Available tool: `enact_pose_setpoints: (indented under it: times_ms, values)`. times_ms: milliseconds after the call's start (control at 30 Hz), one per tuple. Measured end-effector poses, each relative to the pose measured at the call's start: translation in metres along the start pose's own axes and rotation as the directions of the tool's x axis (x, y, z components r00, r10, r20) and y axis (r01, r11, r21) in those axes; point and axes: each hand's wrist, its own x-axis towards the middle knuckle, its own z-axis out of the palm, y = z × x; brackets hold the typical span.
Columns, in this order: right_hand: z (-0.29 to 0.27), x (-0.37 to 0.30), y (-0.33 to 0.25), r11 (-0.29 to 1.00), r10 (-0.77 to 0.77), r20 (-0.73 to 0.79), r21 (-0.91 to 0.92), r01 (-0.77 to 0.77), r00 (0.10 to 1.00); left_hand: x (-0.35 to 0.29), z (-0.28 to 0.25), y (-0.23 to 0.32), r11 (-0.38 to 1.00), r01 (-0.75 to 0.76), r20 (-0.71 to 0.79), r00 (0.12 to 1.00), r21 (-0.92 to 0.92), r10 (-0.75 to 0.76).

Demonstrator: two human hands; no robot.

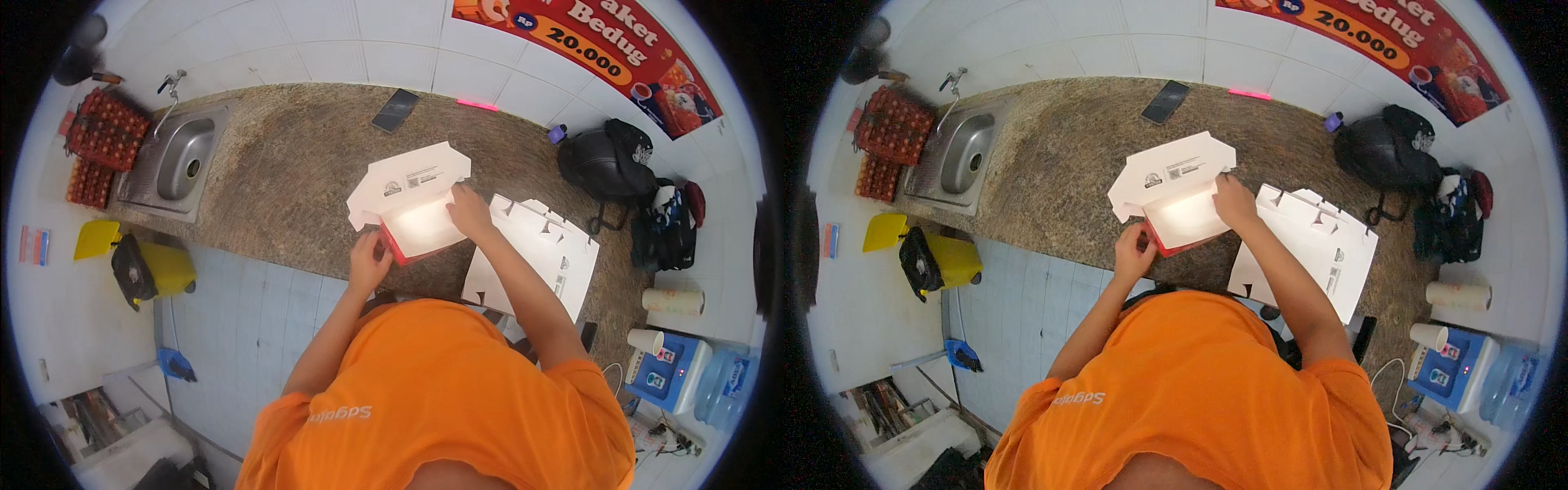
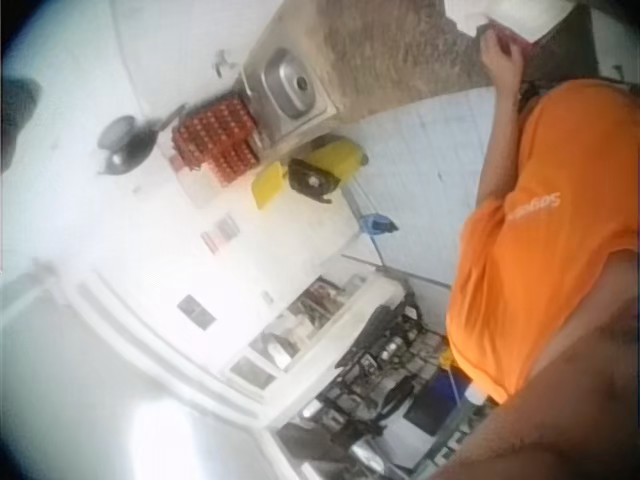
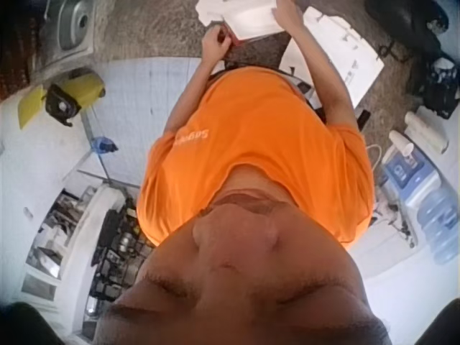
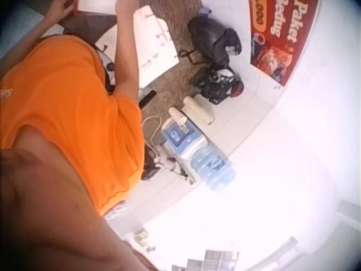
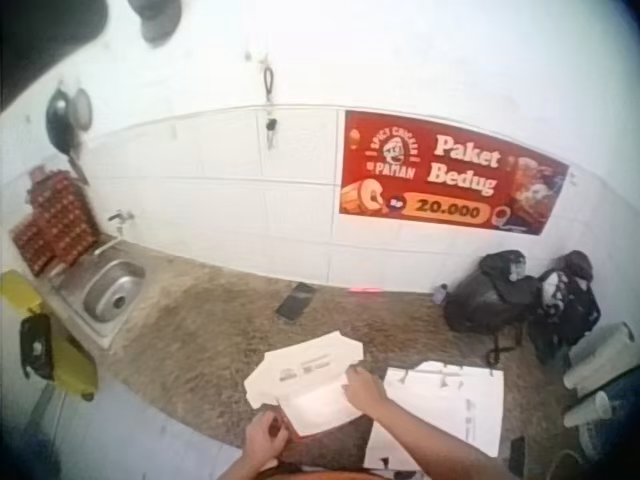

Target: The person assembles white cardboard food boxes by folding the flaps and inserting red paper inserts into the interior. The person handles the boxes one at a time, folding the sides and tucking the inserts into place on a countertop.

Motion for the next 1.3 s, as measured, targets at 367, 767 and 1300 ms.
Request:
enact_pose_setpoints:
  times_ms: [367,767,1300]
  values:
    - [0.014,-0.004,-0.009,0.988,0.152,-0.051,-0.015,-0.153,0.987,-0.004,-0.007,0.005,0.981,0.070,0.089,0.995,-0.182,-0.055]
    - [0.012,-0.002,-0.023,0.967,0.231,-0.051,-0.094,-0.235,0.972,-0.007,0.008,0.007,0.963,0.193,0.124,0.977,-0.187,-0.172]
    - [-0.089,-0.207,0.041,0.991,-0.089,0.003,0.099,0.089,0.996,0.014,-0.001,0.047,0.997,-0.068,0.001,0.998,0.020,0.068]
